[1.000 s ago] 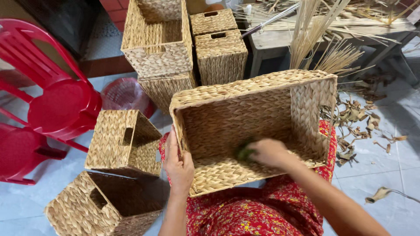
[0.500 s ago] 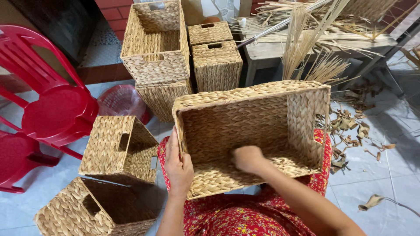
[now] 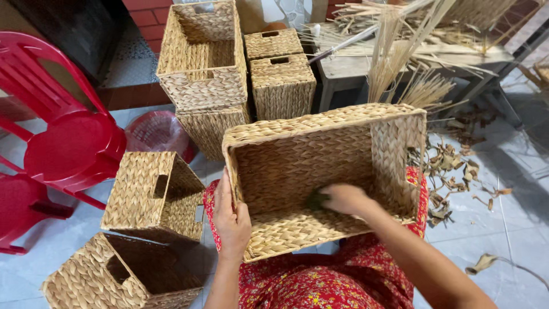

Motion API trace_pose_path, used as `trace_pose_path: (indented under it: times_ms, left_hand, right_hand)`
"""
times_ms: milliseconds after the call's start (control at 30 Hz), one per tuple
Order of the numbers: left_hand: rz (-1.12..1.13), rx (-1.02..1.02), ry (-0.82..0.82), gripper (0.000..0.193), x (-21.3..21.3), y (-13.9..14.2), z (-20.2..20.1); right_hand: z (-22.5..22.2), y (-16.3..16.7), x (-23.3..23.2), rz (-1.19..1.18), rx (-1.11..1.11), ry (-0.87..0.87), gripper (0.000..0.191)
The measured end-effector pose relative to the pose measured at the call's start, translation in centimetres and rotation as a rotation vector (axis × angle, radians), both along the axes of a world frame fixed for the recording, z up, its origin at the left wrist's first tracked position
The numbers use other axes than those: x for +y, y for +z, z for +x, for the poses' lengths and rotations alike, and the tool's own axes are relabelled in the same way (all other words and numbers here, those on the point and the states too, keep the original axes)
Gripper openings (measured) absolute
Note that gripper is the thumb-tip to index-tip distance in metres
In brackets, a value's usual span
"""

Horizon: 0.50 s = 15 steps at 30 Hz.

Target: The person sits on the floor with a woven water hyacinth basket across their lap and wipes its outer surfaces with a green cloth, turning the basket to reach different sides. They briefly pick up scissors, then continue wiping the basket's exterior and interior walls.

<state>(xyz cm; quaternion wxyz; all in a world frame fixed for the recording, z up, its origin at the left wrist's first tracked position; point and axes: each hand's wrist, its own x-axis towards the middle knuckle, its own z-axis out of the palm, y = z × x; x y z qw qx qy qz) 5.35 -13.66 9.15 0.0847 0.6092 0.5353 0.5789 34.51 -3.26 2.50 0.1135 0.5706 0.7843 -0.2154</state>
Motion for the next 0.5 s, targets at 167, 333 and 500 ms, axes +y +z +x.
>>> trace_pose_path:
  times_ms: [167, 333, 500]
  left_hand:
    - [-0.034, -0.032, -0.017, 0.076, 0.6, -0.2, 0.1]
    - [0.001, -0.016, 0.001, 0.076, 1.0, 0.1, 0.3]
    - [0.021, -0.029, -0.001, 0.076, 0.6, 0.5, 0.3]
  right_hand:
    - [7.0, 0.0, 0.1, 0.111, -0.027, -0.225, 0.047]
    - [2.5, -0.1, -1.4, 0.110, -0.153, -0.152, 0.042]
    - [-5.5, 2.1, -2.6, -0.014, -0.054, -0.001, 0.049]
